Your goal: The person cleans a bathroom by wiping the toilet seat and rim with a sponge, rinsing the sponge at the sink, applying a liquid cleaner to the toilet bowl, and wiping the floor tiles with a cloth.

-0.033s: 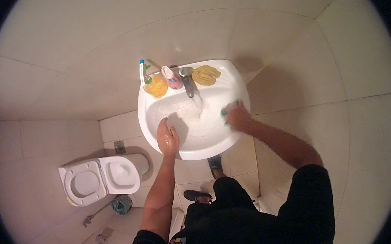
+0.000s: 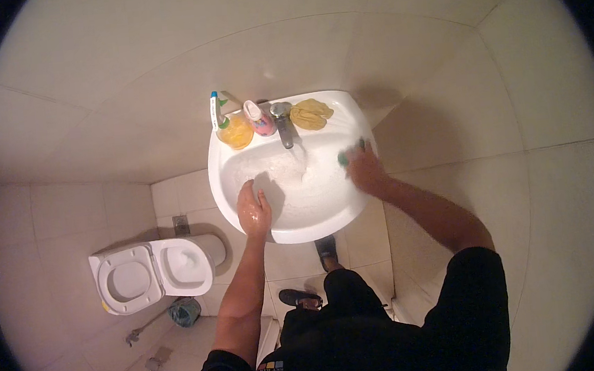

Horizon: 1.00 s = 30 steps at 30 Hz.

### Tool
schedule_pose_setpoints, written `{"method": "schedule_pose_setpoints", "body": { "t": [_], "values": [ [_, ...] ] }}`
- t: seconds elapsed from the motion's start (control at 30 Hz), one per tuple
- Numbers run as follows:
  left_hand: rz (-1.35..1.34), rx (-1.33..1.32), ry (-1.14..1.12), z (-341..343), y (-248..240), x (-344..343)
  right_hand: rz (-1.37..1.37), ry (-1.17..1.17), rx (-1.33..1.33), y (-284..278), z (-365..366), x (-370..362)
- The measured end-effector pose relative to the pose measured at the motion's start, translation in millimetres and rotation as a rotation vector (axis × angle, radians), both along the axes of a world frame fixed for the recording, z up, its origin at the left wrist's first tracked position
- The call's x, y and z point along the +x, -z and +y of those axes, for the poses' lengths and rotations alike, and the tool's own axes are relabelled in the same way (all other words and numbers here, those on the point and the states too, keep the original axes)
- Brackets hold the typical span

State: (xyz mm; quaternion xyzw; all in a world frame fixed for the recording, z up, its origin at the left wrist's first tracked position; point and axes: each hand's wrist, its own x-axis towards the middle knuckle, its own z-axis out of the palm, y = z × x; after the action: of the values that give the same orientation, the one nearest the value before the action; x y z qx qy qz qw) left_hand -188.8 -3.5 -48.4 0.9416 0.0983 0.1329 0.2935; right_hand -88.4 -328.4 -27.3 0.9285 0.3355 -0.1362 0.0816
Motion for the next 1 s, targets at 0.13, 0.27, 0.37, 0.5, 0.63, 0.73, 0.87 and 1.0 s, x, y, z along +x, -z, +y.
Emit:
{"method": "schedule_pose_setpoints", "body": {
  "t": [0.13,0.27,0.37,0.5,0.63,0.73,0.87,1.0],
  "values": [
    [0.009,0.056,0.024,3,9,4,-0.379,0.018,0.173,13,-14,27],
    [0.086,0.088,0.019,2,11,9,-0.287,0.194,0.064,67,33,4],
    [0.147,0.140,0.031,0,13,9,-0.196,0.277,0.090,101,86,-18],
    [0.315,0.117,0.005,0,28,11,-0.060,0.548,0.438,127,163,-7],
    [0.399,-0.470,-0.091,-9,60,29,0.382,0.678,1.097,125,179,8],
    [0.491,-1.284,-0.245,-27,82,53,0.422,0.668,1.167,107,158,6],
    [0.513,-1.142,-0.246,-46,84,72,0.333,0.493,1.099,65,117,-7],
    [0.530,-0.771,-0.043,-49,67,76,0.267,0.629,0.981,21,66,-5]
  ]
}}
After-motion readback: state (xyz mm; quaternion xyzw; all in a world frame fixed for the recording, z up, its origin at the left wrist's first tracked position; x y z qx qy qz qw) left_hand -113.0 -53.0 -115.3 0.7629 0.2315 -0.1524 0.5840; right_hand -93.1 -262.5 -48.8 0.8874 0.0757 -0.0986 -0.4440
